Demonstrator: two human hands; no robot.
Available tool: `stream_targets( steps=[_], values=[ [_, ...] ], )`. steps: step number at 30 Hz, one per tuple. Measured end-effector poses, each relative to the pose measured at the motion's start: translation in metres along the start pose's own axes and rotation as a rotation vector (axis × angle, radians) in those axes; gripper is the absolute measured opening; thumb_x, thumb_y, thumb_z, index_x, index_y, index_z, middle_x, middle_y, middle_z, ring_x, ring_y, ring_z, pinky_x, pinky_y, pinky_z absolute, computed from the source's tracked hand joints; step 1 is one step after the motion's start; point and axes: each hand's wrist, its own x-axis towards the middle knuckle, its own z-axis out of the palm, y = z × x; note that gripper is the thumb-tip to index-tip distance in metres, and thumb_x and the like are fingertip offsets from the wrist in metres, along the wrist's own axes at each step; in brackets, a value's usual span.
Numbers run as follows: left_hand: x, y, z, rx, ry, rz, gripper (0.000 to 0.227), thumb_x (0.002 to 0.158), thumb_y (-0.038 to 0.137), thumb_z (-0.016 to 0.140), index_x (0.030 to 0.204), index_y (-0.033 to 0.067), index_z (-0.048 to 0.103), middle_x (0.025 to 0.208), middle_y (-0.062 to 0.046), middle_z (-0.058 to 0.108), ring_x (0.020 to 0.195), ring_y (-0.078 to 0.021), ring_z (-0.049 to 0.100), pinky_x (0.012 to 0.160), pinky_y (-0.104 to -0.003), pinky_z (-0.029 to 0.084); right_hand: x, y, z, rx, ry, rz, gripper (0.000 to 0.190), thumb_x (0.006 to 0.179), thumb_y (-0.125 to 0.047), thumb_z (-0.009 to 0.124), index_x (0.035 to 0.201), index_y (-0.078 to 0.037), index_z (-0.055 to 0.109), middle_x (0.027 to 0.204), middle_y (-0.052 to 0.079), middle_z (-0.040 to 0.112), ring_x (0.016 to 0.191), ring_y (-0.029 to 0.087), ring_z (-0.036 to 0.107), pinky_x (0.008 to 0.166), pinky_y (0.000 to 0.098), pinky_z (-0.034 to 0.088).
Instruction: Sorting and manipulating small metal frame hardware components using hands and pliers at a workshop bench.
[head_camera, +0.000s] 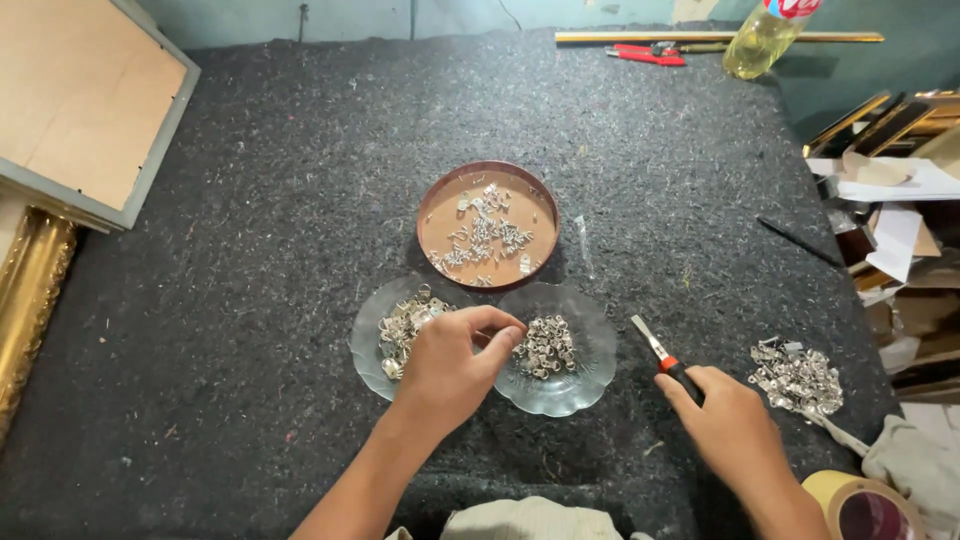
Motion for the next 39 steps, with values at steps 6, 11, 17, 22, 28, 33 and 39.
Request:
stream_targets(
  steps=[6, 11, 17, 22, 28, 33, 39],
  values=[
    [0.001, -0.005, 0.005, -0.003, 0.059, -0.019, 0.022, 0.077, 0.028, 0.054, 0.082, 0.0139, 0.071, 0.075, 0.005, 0.071, 0.067, -0.0065, 0.063, 0.062, -0.024, 0.047, 0.040, 0.022, 0.022, 0.064, 0.156, -0.173, 0.035, 0.077, -0.040, 0.052, 0.096, -0.012, 0.062, 0.106, 0.001, 0.060, 0.097, 0.021, 0.057, 0.084, 0.0333, 0.041],
    [0.000, -0.010, 0.010, -0.046, 0.054, -0.063, 0.022, 0.077, 0.025, 0.057, 0.090, 0.0126, 0.070, 0.081, -0.003, 0.071, 0.075, -0.0177, 0.065, 0.064, -0.029, 0.050, 0.080, 0.009, 0.033, 0.040, 0.363, -0.290, 0.027, 0.076, -0.035, 0.059, 0.095, -0.016, 0.064, 0.108, -0.001, 0.059, 0.101, 0.024, 0.052, 0.085, 0.0388, 0.041],
    [0.005, -0.020, 0.013, -0.065, 0.041, -0.030, 0.026, 0.075, 0.022, 0.059, 0.096, 0.0105, 0.068, 0.085, -0.011, 0.069, 0.082, -0.0296, 0.065, 0.066, -0.037, 0.053, 0.151, -0.014, 0.052, -0.043, 0.647, -0.320, 0.022, 0.081, -0.029, 0.058, 0.101, -0.019, 0.060, 0.118, -0.008, 0.051, 0.114, 0.020, 0.040, 0.091, 0.0494, 0.030],
    [0.022, -0.042, 0.012, -0.009, 0.063, 0.044, 0.028, 0.073, 0.021, 0.060, 0.099, 0.0109, 0.066, 0.086, -0.010, 0.068, 0.081, -0.0293, 0.065, 0.069, -0.037, 0.052, 0.170, -0.024, 0.071, -0.112, 0.999, -0.367, 0.019, 0.074, -0.019, 0.053, 0.093, -0.017, 0.053, 0.112, -0.002, 0.051, 0.111, 0.022, 0.042, 0.086, 0.0596, 0.028],
    [0.058, -0.065, 0.002, 0.122, 0.104, 0.198, 0.017, 0.075, 0.017, 0.059, 0.089, 0.0137, 0.068, 0.080, -0.008, 0.067, 0.076, -0.0282, 0.064, 0.067, -0.036, 0.051, 0.163, -0.028, 0.065, -0.032, 0.958, -0.367, 0.019, 0.072, -0.023, 0.056, 0.090, -0.017, 0.056, 0.105, -0.003, 0.055, 0.109, 0.021, 0.046, 0.087, 0.0596, 0.029],
    [0.094, -0.074, -0.008, 0.180, 0.115, 0.256, 0.016, 0.074, 0.020, 0.061, 0.087, 0.0156, 0.068, 0.077, -0.006, 0.067, 0.075, -0.0263, 0.063, 0.066, -0.035, 0.051, 0.166, -0.036, 0.062, -0.069, 0.881, -0.244, 0.016, 0.071, -0.026, 0.054, 0.086, -0.019, 0.055, 0.102, -0.006, 0.053, 0.106, 0.018, 0.045, 0.089, 0.0552, 0.029],
    [0.127, -0.093, -0.020, 0.186, 0.123, 0.287, 0.013, 0.073, 0.024, 0.061, 0.084, 0.0197, 0.068, 0.077, -0.003, 0.067, 0.077, -0.0251, 0.062, 0.065, -0.035, 0.051, 0.165, -0.040, 0.062, -0.089, 0.885, -0.205, 0.016, 0.070, -0.028, 0.054, 0.085, -0.023, 0.055, 0.103, -0.010, 0.053, 0.109, 0.015, 0.046, 0.093, 0.0514, 0.030]
  ],
)
